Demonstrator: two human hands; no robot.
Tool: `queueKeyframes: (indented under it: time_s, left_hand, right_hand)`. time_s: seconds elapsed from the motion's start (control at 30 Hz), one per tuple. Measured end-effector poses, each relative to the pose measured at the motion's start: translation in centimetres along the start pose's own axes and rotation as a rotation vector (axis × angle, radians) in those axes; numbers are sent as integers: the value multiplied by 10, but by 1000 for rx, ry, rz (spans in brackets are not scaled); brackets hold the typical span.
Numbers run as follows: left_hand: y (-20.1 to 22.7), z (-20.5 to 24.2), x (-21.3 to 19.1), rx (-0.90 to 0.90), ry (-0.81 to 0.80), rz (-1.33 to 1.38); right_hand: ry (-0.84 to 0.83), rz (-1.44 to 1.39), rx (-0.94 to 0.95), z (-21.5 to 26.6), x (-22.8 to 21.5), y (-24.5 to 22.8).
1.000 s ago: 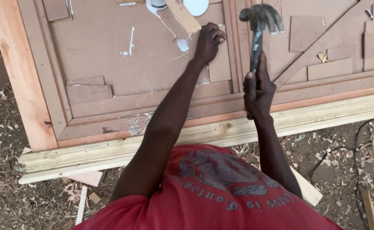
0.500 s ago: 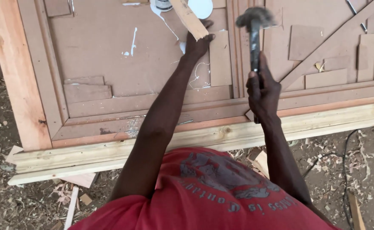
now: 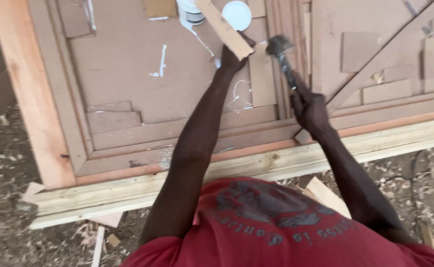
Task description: The person applies white glue from a container onto small wooden trim pieces using a stick, positions the pieces along the edge of a wooden door panel lying on the ground, and hammers nails to fasten a length of molding in place, picking up nails by hand.
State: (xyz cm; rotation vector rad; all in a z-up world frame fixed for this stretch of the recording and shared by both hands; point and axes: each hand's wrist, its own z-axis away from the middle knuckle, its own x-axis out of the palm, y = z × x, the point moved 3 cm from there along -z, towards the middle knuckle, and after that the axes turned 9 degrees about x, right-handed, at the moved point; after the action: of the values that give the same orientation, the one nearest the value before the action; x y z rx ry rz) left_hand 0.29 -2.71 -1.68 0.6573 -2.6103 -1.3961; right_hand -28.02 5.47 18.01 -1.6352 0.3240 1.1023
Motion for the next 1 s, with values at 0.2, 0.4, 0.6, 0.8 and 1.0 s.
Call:
queueKeyframes:
  time_s: [0.2, 0.4, 0.6, 0.8, 1.0]
  left_hand:
    - [-6, -2, -6, -30, -18, -11]
    - [-13, -13, -5, -75, -87, 12]
    - [-3, -21, -5, -68, -141, 3]
    - [-15, -19, -11, -85, -178, 18]
    - [-5, -21, -2, -64, -232, 29]
  right_hand:
    - [584, -41, -119, 21, -45, -88]
    - [142, 49, 21, 19, 19, -39]
    - [340, -232, -20, 3, 2, -42]
    - [925, -171, -128, 20, -24, -37]
    - [212, -20, 7, 16, 23, -24]
